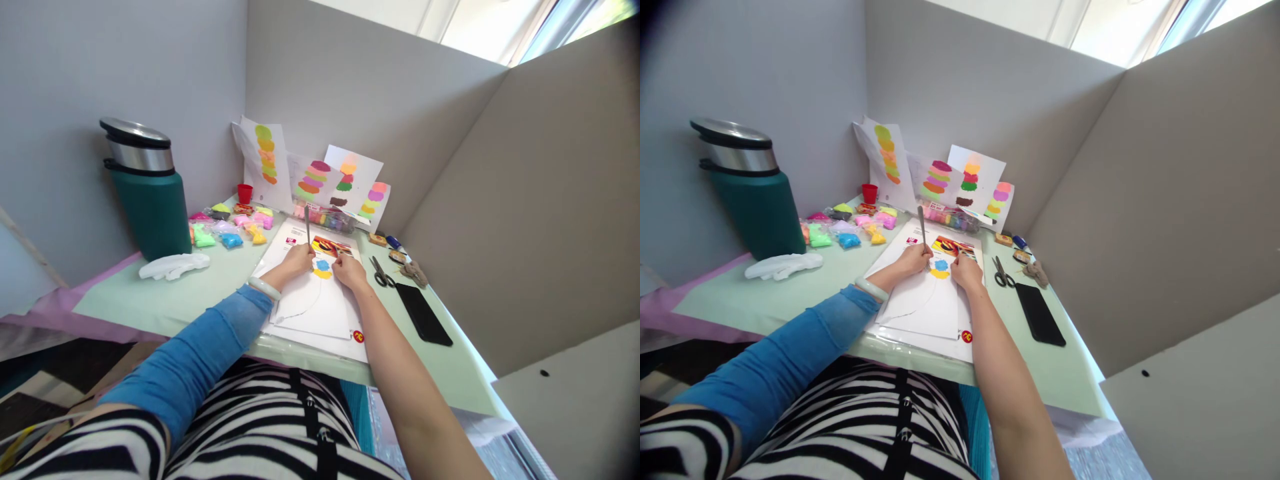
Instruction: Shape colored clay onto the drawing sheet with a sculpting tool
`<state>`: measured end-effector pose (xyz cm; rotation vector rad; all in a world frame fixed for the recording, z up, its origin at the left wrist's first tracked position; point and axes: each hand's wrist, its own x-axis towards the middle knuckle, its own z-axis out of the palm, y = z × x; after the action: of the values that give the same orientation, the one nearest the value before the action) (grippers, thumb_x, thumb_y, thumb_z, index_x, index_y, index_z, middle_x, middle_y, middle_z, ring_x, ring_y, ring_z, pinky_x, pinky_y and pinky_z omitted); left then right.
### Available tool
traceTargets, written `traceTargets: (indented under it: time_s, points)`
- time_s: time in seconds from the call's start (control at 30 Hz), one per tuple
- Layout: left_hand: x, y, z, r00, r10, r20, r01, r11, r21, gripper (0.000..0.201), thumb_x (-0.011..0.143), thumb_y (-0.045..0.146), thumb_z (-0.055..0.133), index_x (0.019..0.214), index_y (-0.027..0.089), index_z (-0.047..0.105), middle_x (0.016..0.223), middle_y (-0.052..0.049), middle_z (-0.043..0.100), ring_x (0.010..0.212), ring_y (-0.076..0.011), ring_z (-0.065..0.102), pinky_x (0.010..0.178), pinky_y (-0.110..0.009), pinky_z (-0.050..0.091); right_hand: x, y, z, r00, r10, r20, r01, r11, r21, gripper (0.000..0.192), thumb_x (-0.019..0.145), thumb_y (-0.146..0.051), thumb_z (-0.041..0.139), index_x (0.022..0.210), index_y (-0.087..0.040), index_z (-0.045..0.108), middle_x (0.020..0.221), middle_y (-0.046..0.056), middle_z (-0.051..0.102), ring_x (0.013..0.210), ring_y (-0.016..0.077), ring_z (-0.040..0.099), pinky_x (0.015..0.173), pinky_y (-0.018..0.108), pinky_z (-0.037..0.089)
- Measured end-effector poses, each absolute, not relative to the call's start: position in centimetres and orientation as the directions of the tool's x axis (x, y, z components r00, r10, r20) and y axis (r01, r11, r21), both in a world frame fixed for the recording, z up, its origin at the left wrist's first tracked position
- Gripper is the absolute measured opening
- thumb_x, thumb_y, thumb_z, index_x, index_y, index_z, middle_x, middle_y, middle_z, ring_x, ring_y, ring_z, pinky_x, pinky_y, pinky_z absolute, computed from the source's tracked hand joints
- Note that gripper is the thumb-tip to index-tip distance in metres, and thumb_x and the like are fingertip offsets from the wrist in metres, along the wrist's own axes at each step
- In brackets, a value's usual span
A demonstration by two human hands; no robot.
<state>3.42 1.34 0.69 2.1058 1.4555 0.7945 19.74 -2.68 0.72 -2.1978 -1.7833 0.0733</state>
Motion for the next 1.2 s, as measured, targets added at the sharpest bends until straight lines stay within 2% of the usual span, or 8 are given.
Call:
traceTargets:
  time_s: [0.13,0.3,0.53,0.83,1.03,1.2]
  points:
    - [3.46,1.44,0.38,0.338,0.914,0.222,0.621,-0.394,0.677,0.02,0.08,0.016,0.044,0.091,0.016,0.061,0.077,-0.004,0.068,0.057,-0.0107,0.057,0.06,-0.021,0.043,19.82,-2.55,0.57,0.215,0.963,0.163,0.95,-0.167,-0.264,0.016,0.078,-0.032,0.044,0.082,-0.023,0.057,0.089,0.004,0.065,0.083,0.0204,0.057,0.062,0.027,0.036]
    - [3.4,1.32,0.28,0.397,0.879,0.264,0.592,-0.465,0.658,0.021,0.081,0.015,0.042,0.092,0.017,0.06,0.077,-0.003,0.068,0.058,-0.0106,0.057,0.061,-0.021,0.044,19.83,-2.56,0.57,0.213,0.963,0.164,0.951,-0.166,-0.26,0.015,0.078,-0.031,0.044,0.082,-0.023,0.056,0.089,0.004,0.065,0.083,0.0201,0.057,0.063,0.027,0.037]
    - [3.37,1.23,0.48,0.377,0.882,0.283,0.638,-0.469,0.611,0.023,0.078,0.012,0.044,0.091,0.017,0.062,0.078,-0.004,0.067,0.077,-0.0151,0.06,0.073,-0.024,0.045,19.85,-2.55,0.57,0.214,0.965,0.154,0.952,-0.17,-0.253,0.017,0.079,-0.032,0.044,0.084,-0.022,0.057,0.091,0.004,0.065,0.085,0.02,0.057,0.065,0.027,0.038]
    - [3.38,1.29,0.49,0.374,0.884,0.28,0.612,-0.462,0.642,0.023,0.08,0.013,0.042,0.094,0.017,0.06,0.078,-0.004,0.068,0.07,-0.014,0.06,0.065,-0.023,0.045,19.84,-2.58,0.61,0.212,0.965,0.154,0.951,-0.168,-0.258,0.017,0.079,-0.031,0.044,0.084,-0.022,0.057,0.091,0.004,0.065,0.086,0.0198,0.057,0.066,0.026,0.038]
    - [3.31,0.98,0.63,0.378,0.884,0.275,0.626,-0.463,0.627,0.022,0.08,0.013,0.043,0.093,0.017,0.061,0.077,-0.003,0.067,0.07,-0.0136,0.06,0.068,-0.023,0.044,19.84,-2.55,0.57,0.223,0.963,0.151,0.948,-0.178,-0.265,0.018,0.08,-0.031,0.044,0.086,-0.021,0.059,0.092,0.005,0.065,0.087,0.02,0.057,0.067,0.026,0.038]
    - [3.33,0.9,0.81,0.397,0.85,0.346,0.569,-0.524,0.634,0.023,0.084,0.016,0.039,0.096,0.018,0.059,0.078,-0.002,0.067,0.071,-0.0133,0.06,0.067,-0.023,0.044,19.88,-2.55,0.59,0.213,0.965,0.152,0.95,-0.169,-0.264,0.018,0.08,-0.03,0.044,0.086,-0.022,0.059,0.092,0.005,0.065,0.087,0.0197,0.057,0.068,0.027,0.039]
